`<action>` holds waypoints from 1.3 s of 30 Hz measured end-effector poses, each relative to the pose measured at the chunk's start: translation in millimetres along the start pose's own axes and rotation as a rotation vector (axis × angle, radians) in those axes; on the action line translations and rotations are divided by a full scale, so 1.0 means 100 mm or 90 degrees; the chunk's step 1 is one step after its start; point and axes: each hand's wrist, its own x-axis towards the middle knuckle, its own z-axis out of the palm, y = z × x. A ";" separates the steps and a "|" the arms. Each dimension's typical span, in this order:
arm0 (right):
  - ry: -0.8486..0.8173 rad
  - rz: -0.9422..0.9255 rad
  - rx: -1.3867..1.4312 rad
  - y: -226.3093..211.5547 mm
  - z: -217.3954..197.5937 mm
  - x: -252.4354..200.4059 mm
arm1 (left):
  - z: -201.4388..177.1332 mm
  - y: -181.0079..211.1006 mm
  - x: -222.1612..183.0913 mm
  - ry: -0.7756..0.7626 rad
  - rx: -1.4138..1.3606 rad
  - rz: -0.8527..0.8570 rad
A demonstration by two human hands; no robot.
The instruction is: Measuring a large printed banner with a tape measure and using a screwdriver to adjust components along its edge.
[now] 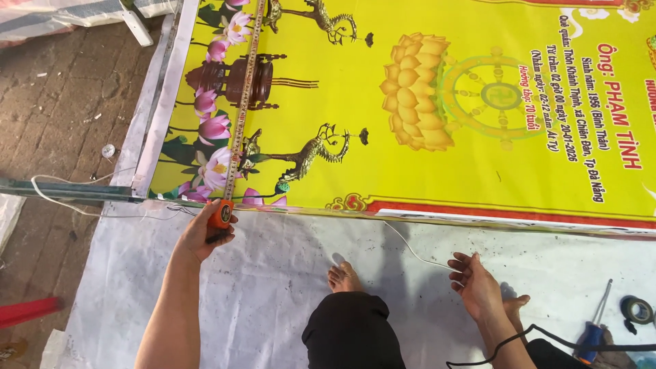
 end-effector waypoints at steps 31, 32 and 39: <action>0.004 0.006 0.016 0.00 -0.04 -0.05 | 0.36 0.24 -0.13 0.088 0.216 -0.026; 0.009 0.009 0.023 0.00 -0.07 -0.06 | 0.37 0.22 -0.09 0.070 0.240 -0.027; 0.017 0.001 0.056 -0.08 -0.13 -0.07 | 0.42 0.32 -0.18 0.003 0.204 -0.045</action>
